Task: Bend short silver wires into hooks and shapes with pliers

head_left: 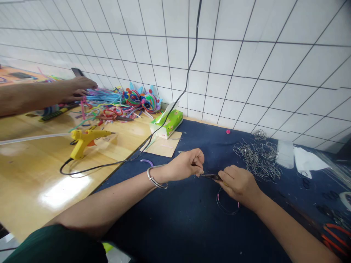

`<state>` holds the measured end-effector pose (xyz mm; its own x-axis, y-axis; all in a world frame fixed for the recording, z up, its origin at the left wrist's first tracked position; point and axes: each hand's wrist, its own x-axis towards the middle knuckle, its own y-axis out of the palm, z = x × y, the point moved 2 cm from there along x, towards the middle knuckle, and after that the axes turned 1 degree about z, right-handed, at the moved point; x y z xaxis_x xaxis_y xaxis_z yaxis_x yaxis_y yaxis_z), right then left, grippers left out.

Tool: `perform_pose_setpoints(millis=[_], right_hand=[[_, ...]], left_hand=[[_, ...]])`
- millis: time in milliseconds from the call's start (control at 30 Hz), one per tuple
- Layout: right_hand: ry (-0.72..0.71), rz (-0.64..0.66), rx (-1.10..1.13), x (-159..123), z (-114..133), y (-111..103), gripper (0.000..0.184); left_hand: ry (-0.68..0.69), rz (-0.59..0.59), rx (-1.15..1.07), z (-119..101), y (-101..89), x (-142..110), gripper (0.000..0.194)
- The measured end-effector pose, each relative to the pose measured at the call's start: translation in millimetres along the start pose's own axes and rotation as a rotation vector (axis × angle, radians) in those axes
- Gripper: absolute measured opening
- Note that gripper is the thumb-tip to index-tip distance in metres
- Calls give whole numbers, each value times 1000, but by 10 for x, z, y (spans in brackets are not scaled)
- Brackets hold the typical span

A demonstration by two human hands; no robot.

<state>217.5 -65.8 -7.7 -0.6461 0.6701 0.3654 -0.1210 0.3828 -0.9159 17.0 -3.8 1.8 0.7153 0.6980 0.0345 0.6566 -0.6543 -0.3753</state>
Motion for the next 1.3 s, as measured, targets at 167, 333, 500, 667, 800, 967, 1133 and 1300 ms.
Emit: perform_pose_setpoints(millis=[167,333,500,667,800,967,1133,1300], right_hand=[[43,68,126,9,4,47,15],[56,119,203,1,10,90,15],[106,67,197,-10,-14,105,15],[118,11,214,-9,-18,125,13],[141,29,269,-9,-18,135,13],[148,81,331,-9,-25,131,14],[140,77,295,-12,-14,169,14],[144,-4,183,-18,7,188,15]], left_hand=[[201,34,436,-162,17,-70,18],[261,126,607,-212,33,-106,21],[141,9,372,-120,-35,-35,10],[73,76,189,-8,-66,44,12],[130,36,270,-38,-68,41,12],[245,17,439,-135,-42,0,12],[242,37,425,-119,-30,6,12],[-37,39,55,76,-80,76,14]])
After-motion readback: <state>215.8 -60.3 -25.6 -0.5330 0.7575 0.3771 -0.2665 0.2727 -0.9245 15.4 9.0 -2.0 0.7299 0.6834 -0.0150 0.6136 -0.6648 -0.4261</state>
